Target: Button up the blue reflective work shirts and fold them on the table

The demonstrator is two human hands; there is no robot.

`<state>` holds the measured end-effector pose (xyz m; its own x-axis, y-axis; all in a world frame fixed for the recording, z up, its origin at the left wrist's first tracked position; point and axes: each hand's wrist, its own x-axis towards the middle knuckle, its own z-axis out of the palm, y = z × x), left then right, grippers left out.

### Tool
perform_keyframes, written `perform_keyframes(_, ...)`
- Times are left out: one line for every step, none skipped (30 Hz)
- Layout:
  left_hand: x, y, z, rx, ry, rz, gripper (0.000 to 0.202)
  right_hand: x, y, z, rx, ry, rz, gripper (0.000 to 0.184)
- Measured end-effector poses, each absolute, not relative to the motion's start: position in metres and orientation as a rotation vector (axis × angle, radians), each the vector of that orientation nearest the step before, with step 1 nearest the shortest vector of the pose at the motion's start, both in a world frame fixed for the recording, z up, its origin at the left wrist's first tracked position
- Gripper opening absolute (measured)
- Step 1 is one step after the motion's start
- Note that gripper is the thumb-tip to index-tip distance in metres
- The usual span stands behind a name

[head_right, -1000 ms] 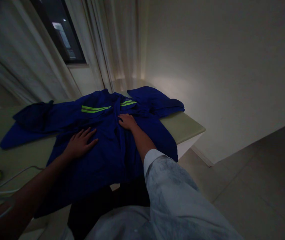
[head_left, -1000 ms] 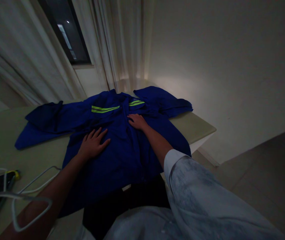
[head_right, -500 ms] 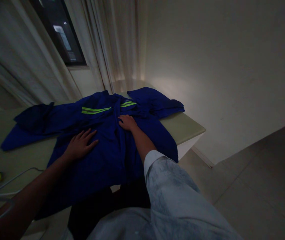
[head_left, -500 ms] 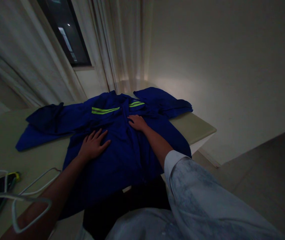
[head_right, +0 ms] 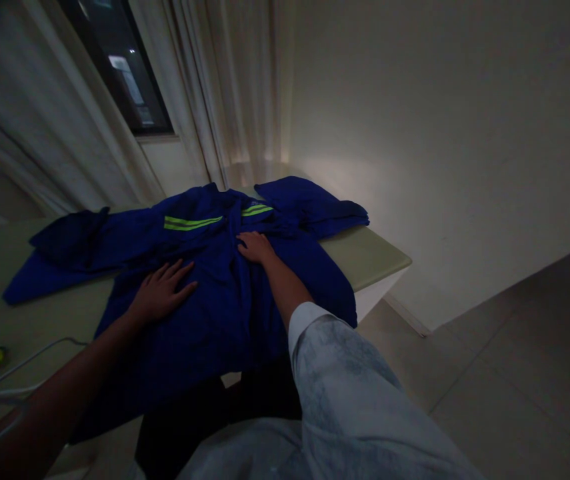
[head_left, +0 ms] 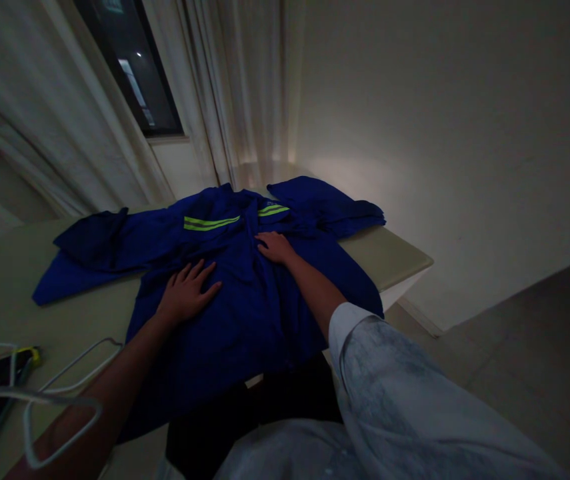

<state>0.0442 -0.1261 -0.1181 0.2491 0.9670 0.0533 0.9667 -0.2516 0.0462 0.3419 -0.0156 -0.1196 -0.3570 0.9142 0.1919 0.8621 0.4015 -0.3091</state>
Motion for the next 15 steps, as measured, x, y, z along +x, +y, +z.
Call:
perform_keyframes(0.0440,-0.1259,-0.1183,2.480,1.921,0.113,0.074,0.3420,-0.0155,-0.1198,-1.541,-2.332,0.219,0.049)
perform_keyframes(0.0439,-0.1258,-0.1184,2.480,1.922,0.115,0.074,0.3420,-0.0153,-0.1202,-1.542,-2.332,0.217,0.049)
perform_keyframes(0.0440,-0.1257,-0.1184,2.480,1.923,0.116,0.074,0.3421,-0.0151,-0.1206,-1.543,-2.332,0.214,0.049)
perform_keyframes(0.0441,-0.1257,-0.1182,2.478,1.925,0.117,0.074,0.3422,-0.0149,-0.1210,-1.541,-2.332,0.210,0.049)
perform_keyframes(0.0444,-0.1258,-0.1178,2.476,1.926,0.115,0.074,0.3422,-0.0147,-0.1214,-1.538,-2.331,0.206,0.049)
perform_keyframes(0.0448,-0.1259,-0.1174,2.473,1.927,0.112,0.074,0.3422,-0.0145,-0.1218,-1.536,-2.331,0.203,0.049)
perform_keyframes(0.0452,-0.1261,-0.1169,2.470,1.926,0.106,0.074,0.3422,-0.0144,-0.1221,-1.533,-2.332,0.200,0.049)
perform_keyframes(0.0456,-0.1262,-0.1164,2.467,1.924,0.099,0.074,0.3422,-0.0143,-0.1224,-1.530,-2.335,0.198,0.049)
perform_keyframes(0.0460,-0.1262,-0.1160,2.465,1.923,0.094,0.074,0.3421,-0.0143,-0.1226,-1.528,-2.339,0.196,0.050)
perform_keyframes(0.0462,-0.1262,-0.1157,2.463,1.922,0.089,0.074,0.3421,-0.0142,-0.1227,-1.528,-2.343,0.195,0.050)
perform_keyframes(0.0464,-0.1261,-0.1155,2.462,1.922,0.086,0.074,0.3422,-0.0141,-0.1228,-1.527,-2.346,0.194,0.050)
perform_keyframes(0.0465,-0.1259,-0.1153,2.460,1.924,0.083,0.074,0.3422,-0.0140,-0.1228,-1.526,-2.346,0.194,0.049)
perform_keyframes(0.0465,-0.1257,-0.1152,2.459,1.925,0.081,0.074,0.3423,-0.0139,-0.1229,-1.526,-2.343,0.195,0.049)
perform_keyframes(0.0465,-0.1255,-0.1152,2.458,1.926,0.079,0.074,0.3425,-0.0136,-0.1230,-1.526,-2.341,0.198,0.049)
perform_keyframes(0.0464,-0.1254,-0.1152,2.458,1.925,0.078,0.074,0.3426,-0.0134,-0.1231,-1.525,-2.338,0.201,0.049)
